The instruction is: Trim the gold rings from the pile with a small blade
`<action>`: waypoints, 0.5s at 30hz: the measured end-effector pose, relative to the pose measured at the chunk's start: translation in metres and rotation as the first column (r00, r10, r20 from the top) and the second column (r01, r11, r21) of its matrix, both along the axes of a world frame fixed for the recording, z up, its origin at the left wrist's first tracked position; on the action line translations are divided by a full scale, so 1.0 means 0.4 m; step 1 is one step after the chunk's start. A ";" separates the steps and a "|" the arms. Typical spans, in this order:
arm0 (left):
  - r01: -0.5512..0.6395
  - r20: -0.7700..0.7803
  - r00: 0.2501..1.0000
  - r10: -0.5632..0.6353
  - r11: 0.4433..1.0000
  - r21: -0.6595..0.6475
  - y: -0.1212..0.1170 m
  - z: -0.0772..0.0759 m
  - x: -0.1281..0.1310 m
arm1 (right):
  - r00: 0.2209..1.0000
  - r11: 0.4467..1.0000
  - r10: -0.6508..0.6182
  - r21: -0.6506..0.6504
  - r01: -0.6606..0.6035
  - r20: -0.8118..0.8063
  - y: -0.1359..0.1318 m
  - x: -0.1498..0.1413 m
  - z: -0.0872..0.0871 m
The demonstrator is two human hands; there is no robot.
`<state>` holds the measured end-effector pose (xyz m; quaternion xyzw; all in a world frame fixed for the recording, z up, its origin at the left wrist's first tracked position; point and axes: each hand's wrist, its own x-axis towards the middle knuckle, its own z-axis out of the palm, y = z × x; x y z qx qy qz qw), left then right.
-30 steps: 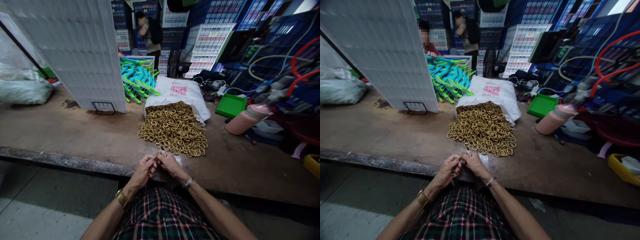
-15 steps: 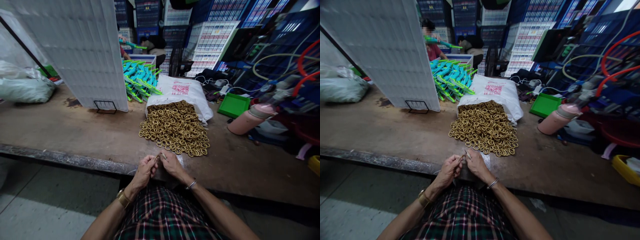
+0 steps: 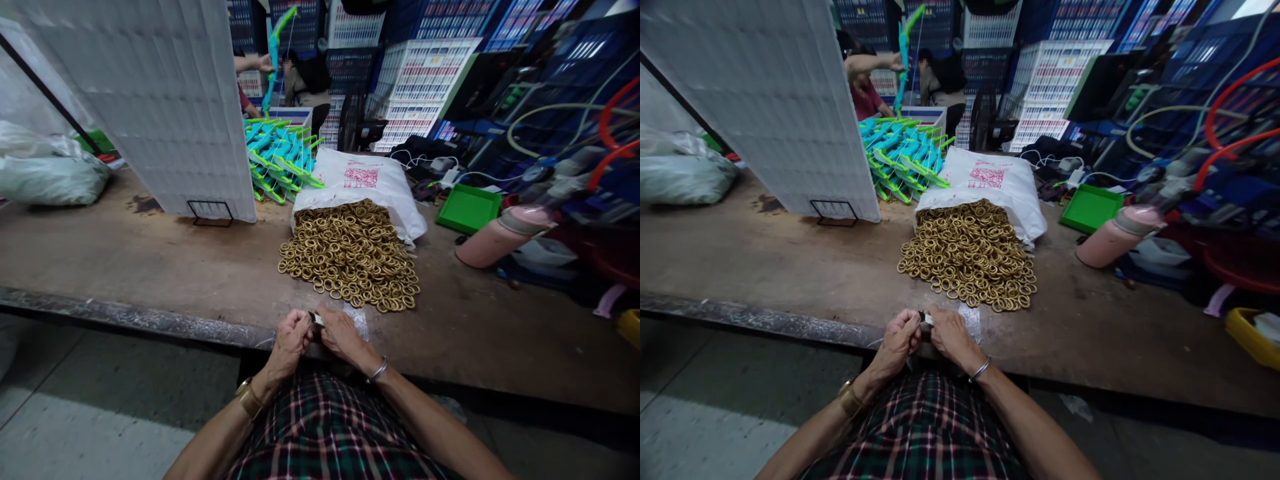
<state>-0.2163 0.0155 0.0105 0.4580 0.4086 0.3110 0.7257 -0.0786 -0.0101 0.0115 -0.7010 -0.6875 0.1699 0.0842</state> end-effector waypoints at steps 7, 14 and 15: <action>0.109 0.162 0.982 -0.097 0.992 -0.068 -0.019 0.053 -0.010 | 0.993 0.994 -0.104 0.051 0.101 0.059 0.043 0.033 -0.008; 0.067 0.261 0.965 0.021 0.944 -0.324 -0.009 0.018 -0.015 | 0.964 0.970 -0.219 0.141 0.198 0.151 0.111 0.028 0.009; 0.064 0.262 0.965 0.024 0.945 -0.322 -0.008 0.013 -0.017 | 0.960 0.971 -0.221 0.130 0.200 0.172 0.120 0.028 0.009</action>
